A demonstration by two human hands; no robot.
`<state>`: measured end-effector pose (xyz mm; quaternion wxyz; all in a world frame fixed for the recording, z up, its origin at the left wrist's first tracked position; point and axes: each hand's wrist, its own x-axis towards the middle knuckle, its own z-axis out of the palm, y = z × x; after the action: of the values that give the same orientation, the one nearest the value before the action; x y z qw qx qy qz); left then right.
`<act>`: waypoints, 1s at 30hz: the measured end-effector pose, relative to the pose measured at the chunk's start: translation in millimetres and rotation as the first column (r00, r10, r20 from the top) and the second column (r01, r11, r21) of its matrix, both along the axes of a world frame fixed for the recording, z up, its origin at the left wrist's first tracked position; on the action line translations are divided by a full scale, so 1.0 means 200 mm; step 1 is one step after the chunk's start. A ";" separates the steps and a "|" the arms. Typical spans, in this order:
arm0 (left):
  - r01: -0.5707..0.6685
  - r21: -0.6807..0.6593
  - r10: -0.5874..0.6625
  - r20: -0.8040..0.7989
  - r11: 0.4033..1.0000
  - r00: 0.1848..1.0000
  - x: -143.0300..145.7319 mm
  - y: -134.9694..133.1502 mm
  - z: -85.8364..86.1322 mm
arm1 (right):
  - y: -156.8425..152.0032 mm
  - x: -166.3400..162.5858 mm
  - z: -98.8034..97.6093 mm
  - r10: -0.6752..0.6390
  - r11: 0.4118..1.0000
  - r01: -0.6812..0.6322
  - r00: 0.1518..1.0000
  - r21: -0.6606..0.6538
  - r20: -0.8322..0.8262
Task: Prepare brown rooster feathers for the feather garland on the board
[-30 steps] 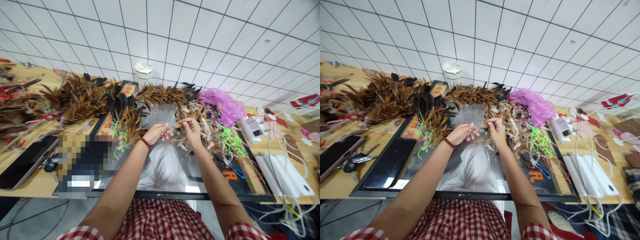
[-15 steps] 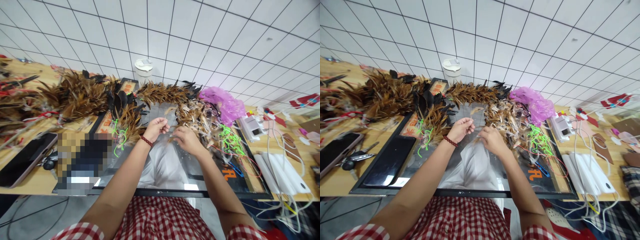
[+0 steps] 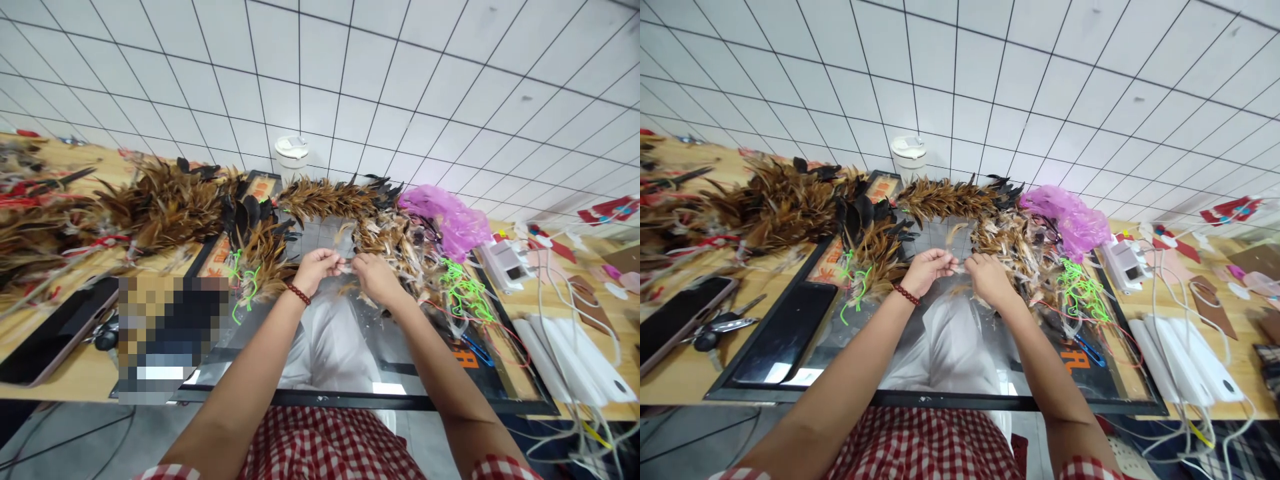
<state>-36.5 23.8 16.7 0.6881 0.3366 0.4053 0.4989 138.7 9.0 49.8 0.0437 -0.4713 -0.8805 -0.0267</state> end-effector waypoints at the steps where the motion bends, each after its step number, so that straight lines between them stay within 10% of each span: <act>1: -0.019 0.012 0.020 -0.048 1.000 0.999 0.01 0.00 -0.01 | -0.01 0.00 0.01 -0.013 1.000 0.013 1.000 0.025 0.009; 13: -0.037 0.017 0.040 -0.205 0.999 0.978 0.05 0.00 -0.02 | 0.01 -0.05 0.08 -0.013 0.995 -0.006 0.980 0.096 0.200; 22: 0.043 0.165 0.035 -0.444 0.985 0.895 0.07 -0.02 -0.05 | 0.00 -0.01 0.08 -0.044 0.988 0.048 0.999 0.149 -0.032; 30: -0.151 0.079 0.165 -0.214 0.985 0.963 0.05 0.00 -0.03 | -0.06 0.02 -0.01 0.122 0.973 -0.159 0.969 -0.166 -0.214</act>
<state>-26.7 24.3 11.4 0.5863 0.3774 0.4889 0.5242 142.8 -2.9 48.4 0.0917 -0.4096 -0.9016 0.1050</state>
